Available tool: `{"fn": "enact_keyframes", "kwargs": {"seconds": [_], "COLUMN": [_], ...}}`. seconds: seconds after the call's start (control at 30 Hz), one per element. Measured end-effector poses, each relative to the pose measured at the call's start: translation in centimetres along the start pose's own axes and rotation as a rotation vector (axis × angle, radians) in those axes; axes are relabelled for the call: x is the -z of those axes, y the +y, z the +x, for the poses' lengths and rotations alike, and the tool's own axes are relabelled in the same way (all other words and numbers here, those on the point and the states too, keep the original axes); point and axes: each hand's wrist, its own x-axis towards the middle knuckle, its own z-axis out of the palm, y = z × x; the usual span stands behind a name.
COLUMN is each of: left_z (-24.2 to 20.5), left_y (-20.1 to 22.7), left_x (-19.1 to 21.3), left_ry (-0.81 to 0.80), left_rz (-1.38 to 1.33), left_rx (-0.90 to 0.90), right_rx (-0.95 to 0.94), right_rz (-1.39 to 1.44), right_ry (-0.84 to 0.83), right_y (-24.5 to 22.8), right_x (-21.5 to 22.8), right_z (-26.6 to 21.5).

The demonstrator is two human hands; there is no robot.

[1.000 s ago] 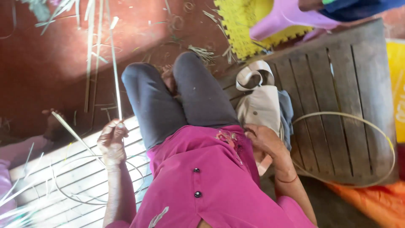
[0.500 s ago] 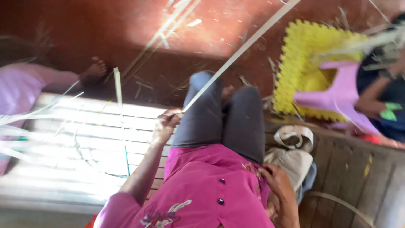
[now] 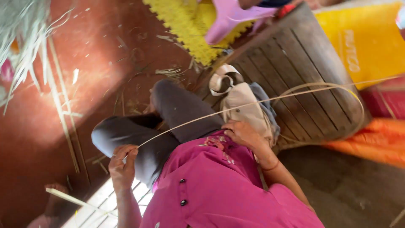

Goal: Assembling a circular fan frame by weaving and tying thin wooden strips together.

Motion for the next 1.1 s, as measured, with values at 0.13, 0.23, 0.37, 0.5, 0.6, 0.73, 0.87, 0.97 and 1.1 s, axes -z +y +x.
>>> {"fn": "enact_keyframes", "kwargs": {"seconds": [0.13, 0.23, 0.37, 0.5, 0.6, 0.73, 0.87, 0.97, 1.1], "left_z": [1.7, 3.0, 4.4, 4.8, 4.8, 4.4, 3.1, 1.2, 1.8], "left_y": [0.1, 0.1, 3.1, 2.2, 6.2, 4.2, 4.6, 3.4, 5.5], "left_x": [-0.2, -0.9, -3.3, -6.3, -8.8, -9.4, -6.8, -5.5, -8.5], "left_ry": [-0.125, -0.229, -0.336, -0.363, -0.380, -0.151, 0.374, 0.655, 0.550], "left_rz": [0.098, 0.202, 0.200, 0.339, 0.368, 0.542, 0.708, 0.405, -0.545], "left_rx": [-0.027, 0.050, 0.050, -0.129, -0.248, -0.374, -0.174, 0.036, 0.286], "right_rx": [-0.144, -0.237, -0.081, 0.513, 0.558, 0.498, 0.407, 0.397, 0.321], "right_rz": [0.075, 0.153, 0.212, 0.385, -0.026, -0.141, 0.058, 0.220, 0.468], "right_ry": [0.129, 0.234, 0.483, 0.880, 0.913, 0.381, 0.096, 0.048, -0.025], "right_y": [-2.1, -3.5, -6.8, -12.4, -15.1, -15.1, -14.8, -15.2, -16.6], "right_x": [-0.5, -1.0, 0.1, 0.9, -0.7, -3.1, -1.7, -0.9, 0.6], "right_z": [-1.5, -2.7, -4.1, -1.4, 4.3, 8.8, 12.8, 13.5, 12.3]}}
